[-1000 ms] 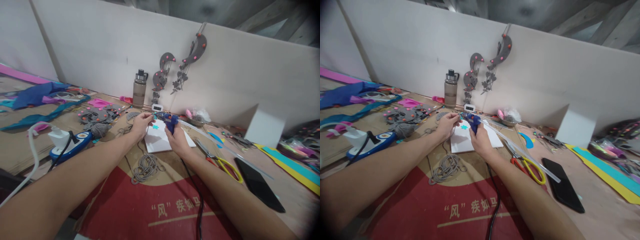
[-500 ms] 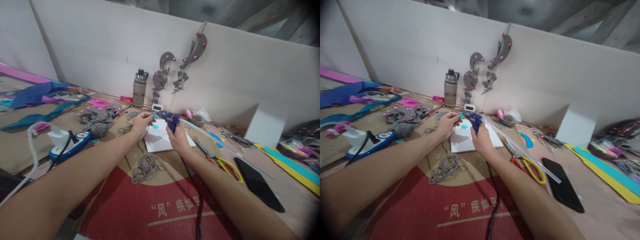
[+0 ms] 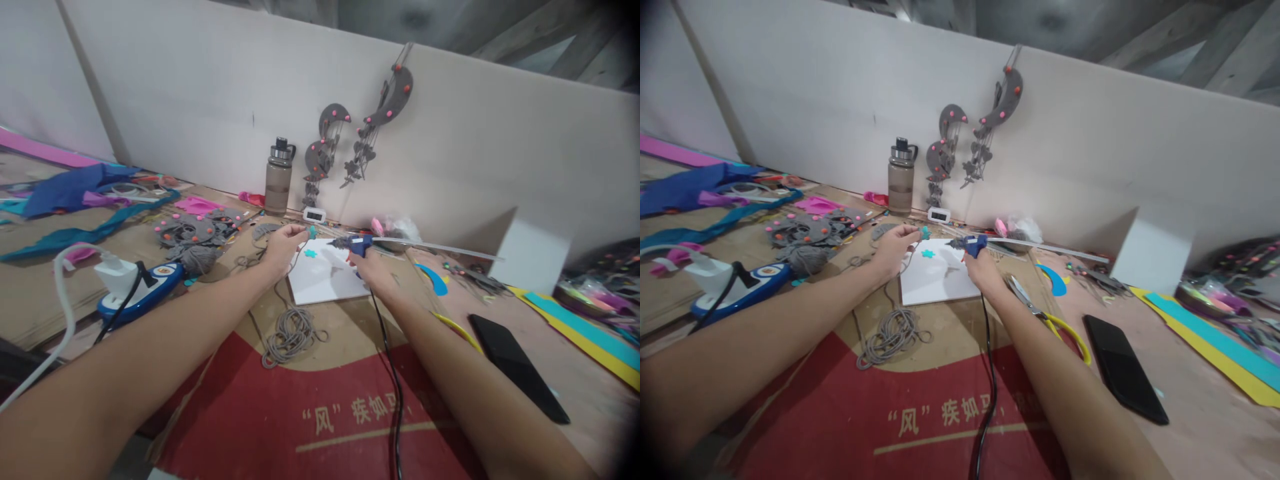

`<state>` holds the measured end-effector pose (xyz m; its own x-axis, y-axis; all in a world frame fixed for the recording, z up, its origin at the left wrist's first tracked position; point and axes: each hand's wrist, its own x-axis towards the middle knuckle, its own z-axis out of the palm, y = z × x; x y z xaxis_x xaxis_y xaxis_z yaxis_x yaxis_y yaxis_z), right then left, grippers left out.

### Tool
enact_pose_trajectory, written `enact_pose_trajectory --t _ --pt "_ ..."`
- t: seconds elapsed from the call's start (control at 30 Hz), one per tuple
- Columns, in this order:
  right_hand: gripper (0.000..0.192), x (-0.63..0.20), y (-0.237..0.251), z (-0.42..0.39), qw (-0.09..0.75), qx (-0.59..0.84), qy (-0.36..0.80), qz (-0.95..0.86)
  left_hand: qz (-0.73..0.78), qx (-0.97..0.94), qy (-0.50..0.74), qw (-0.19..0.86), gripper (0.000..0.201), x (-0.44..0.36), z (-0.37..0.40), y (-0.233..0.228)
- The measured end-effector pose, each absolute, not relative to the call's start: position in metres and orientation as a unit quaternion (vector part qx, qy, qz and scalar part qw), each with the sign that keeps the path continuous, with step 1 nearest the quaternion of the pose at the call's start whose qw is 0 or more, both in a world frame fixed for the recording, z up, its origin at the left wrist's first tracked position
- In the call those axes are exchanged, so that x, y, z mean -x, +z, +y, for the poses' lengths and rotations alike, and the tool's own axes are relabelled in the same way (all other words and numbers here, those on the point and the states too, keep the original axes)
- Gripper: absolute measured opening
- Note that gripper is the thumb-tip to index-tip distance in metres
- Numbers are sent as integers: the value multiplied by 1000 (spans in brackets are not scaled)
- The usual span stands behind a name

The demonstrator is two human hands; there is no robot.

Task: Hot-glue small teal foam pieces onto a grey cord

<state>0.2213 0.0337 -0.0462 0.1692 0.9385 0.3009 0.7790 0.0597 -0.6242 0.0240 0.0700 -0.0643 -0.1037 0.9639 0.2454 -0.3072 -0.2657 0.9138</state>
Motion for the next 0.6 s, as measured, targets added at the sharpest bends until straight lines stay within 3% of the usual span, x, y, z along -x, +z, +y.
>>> enact_pose_trajectory --t 0.13,0.27,0.4,0.47,0.6 --pt "31 -229 -33 27 207 746 60 -630 382 -525 645 402 20 -26 68 -64" --pt "34 -229 -30 22 197 723 -42 -661 383 -582 628 347 19 -29 63 -65" --pt "18 -216 -38 23 337 628 -10 -702 383 -637 606 285 15 -33 54 -64" --pt "15 -201 -45 22 432 567 115 -692 381 -654 601 255 13 -35 49 -62" --pt "29 -172 -56 15 560 451 386 -578 369 -662 604 246 12 -39 42 -59"
